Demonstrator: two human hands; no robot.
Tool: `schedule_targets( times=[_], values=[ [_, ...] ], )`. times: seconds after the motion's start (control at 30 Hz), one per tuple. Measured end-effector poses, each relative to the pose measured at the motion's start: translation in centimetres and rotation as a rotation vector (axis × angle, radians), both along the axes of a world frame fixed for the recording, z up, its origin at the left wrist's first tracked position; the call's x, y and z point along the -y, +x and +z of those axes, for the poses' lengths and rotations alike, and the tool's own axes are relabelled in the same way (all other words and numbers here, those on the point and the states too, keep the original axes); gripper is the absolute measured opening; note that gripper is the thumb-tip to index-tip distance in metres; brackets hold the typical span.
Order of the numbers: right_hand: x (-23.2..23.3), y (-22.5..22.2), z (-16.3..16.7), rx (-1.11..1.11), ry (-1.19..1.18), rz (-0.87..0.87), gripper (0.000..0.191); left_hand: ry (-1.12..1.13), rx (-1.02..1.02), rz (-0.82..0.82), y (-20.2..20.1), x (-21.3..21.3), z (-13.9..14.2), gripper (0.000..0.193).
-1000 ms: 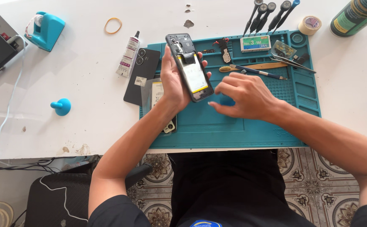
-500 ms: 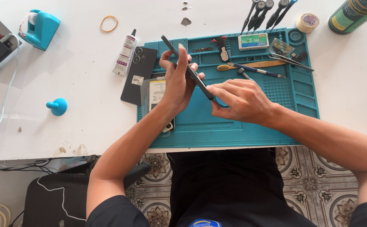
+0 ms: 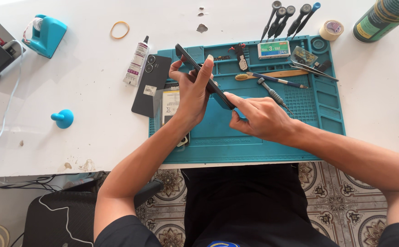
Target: The person works on a disassembled smartphone placed on a blue repair mat. They use a screwdriver to remove screws, a brush to clean the battery area, and a plastic pry tool to separate the back cover. The person handles the phone, battery, and internal components throughout the clip.
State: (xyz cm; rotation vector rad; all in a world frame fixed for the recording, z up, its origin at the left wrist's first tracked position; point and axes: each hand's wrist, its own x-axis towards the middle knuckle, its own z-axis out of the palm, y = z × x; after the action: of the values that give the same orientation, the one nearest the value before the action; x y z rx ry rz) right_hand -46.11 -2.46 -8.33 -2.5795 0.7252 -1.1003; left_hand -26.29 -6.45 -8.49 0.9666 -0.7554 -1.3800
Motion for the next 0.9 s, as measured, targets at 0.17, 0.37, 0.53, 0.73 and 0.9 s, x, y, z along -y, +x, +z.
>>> schedule_targets(
  times=[0.17,0.37,0.53,0.73,0.9],
  values=[
    [0.3,-0.2,0.2,0.007,0.158,-0.036,0.034,-0.068,0.047,-0.017,-0.3,-0.5,-0.7,0.089],
    [0.6,-0.6,0.9,0.114,0.304,-0.01,0.044,-0.243,0.166,-0.131,-0.5,-0.7,-1.4,0.093],
    [1.3,-1.1,1.7,0.139,0.245,-0.08,0.054,-0.339,0.264,-0.264,-0.1,-0.8,-1.5,0.092],
    [2.0,-2.0,2.6,0.208,0.178,-0.06,0.055,-0.42,0.211,-0.421,0.1,-1.1,-1.2,0.061],
    [2.2,-2.2,2.9,0.216,0.104,-0.027,0.052,-0.437,0.191,-0.451,0.0,-1.7,-1.1,0.053]
  ],
)
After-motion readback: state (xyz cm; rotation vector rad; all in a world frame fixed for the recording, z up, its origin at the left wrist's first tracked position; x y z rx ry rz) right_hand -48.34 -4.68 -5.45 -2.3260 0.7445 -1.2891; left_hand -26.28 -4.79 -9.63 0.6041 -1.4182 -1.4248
